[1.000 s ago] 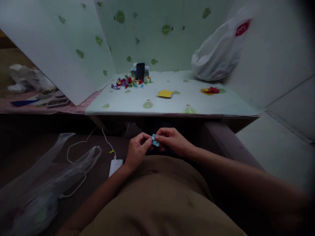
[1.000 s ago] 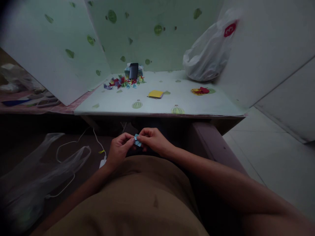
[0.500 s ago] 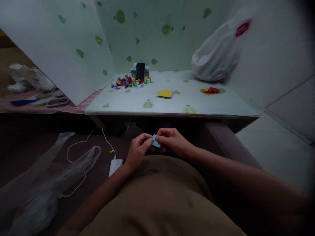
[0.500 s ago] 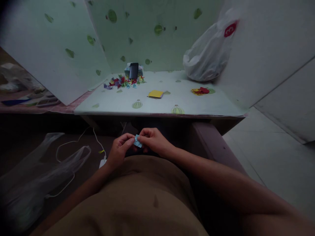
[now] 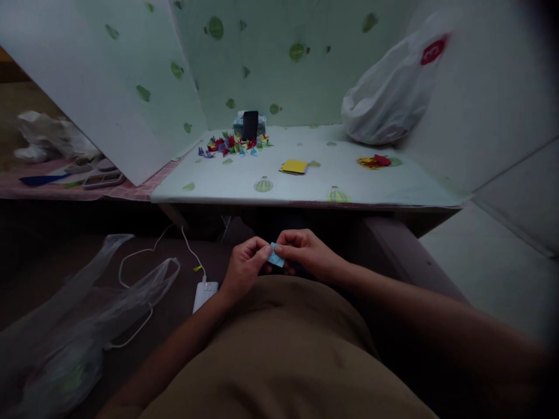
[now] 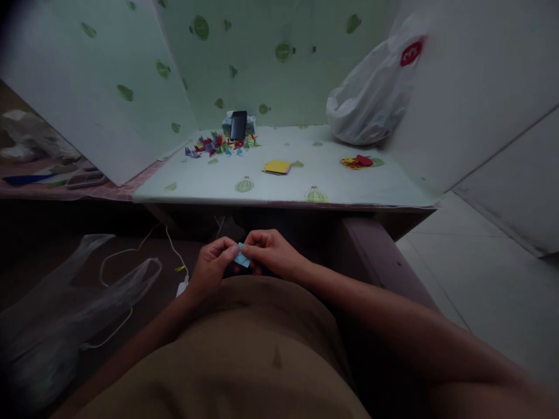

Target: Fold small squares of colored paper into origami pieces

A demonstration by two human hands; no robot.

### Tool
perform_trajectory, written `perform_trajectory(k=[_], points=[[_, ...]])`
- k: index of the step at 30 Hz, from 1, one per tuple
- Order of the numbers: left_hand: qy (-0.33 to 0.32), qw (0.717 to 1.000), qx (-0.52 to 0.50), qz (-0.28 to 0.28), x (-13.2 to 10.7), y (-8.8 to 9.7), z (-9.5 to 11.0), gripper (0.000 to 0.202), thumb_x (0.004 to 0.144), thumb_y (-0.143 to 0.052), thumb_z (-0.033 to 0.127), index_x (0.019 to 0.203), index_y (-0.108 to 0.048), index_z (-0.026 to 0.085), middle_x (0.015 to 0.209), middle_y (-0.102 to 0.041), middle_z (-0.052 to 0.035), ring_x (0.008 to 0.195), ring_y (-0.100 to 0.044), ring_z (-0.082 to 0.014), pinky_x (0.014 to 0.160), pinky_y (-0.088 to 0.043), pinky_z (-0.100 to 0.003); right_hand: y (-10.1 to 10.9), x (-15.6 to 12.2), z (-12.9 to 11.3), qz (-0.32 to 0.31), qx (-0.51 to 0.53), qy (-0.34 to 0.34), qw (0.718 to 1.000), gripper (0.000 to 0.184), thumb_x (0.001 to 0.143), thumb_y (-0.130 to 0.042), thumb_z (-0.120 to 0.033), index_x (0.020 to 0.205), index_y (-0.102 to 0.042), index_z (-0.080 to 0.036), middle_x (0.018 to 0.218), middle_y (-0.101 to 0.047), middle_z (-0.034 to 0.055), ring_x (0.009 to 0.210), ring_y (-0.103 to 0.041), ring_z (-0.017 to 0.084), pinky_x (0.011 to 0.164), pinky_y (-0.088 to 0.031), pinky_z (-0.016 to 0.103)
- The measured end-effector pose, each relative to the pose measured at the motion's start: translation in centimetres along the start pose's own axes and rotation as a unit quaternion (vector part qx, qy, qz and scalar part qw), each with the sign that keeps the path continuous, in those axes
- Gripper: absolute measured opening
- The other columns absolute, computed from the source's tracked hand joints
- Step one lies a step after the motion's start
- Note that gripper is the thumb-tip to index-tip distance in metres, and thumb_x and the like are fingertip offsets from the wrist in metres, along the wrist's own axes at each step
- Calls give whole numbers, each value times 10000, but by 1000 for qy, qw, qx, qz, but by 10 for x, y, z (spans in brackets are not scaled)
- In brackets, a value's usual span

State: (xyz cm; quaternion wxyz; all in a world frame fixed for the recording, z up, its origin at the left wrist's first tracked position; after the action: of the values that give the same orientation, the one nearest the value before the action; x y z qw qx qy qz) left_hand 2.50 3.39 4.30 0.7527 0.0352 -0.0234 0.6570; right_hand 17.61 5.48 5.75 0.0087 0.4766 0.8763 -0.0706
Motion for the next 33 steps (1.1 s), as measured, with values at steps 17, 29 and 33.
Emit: perform_trajectory(k=[17, 29, 33], points=[[-32, 999, -8, 41, -5, -8, -4, 205, 769, -716, 314, 827, -572, 182, 712, -602, 22, 641, -579, -106, 609, -476, -216, 4, 0, -4, 99, -26, 67, 992, 323, 782, -690, -441, 681, -522, -183, 579, -584, -24, 496, -528, 95, 487, -405, 229], [-44, 993, 51, 100, -5, -6, -4, 157, 802, -685, 312, 836, -640, 165, 766, -667, -17, 685, -616, -133, 644, -487, -240, 1, 1, 8, 106, 3, 71, 992, 313, 777, -704, -443, 707, -538, -186, 616, -607, -21, 534, -569, 109, 542, -456, 253], [-72, 989, 57, 114, -4, -5, 1, 134, 786, -697, 288, 796, -662, 160, 849, -686, -35, 746, -615, -137, 700, -488, -245, 1, 1, 7, 102, 5, 65, 993, 303, 773, -705, -427, 702, -539, -184, 611, -597, -24, 518, -557, 104, 521, -457, 250]])
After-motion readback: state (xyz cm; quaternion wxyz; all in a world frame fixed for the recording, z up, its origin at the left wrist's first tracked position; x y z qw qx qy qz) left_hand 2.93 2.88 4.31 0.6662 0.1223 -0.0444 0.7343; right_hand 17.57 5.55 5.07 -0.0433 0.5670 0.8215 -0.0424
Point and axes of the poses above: each hand's wrist, its own x-axis towards the middle knuckle, its own y-axis out of the back of the hand, z = x × y, the point moved 3 cm from there along x, towards the middle knuckle
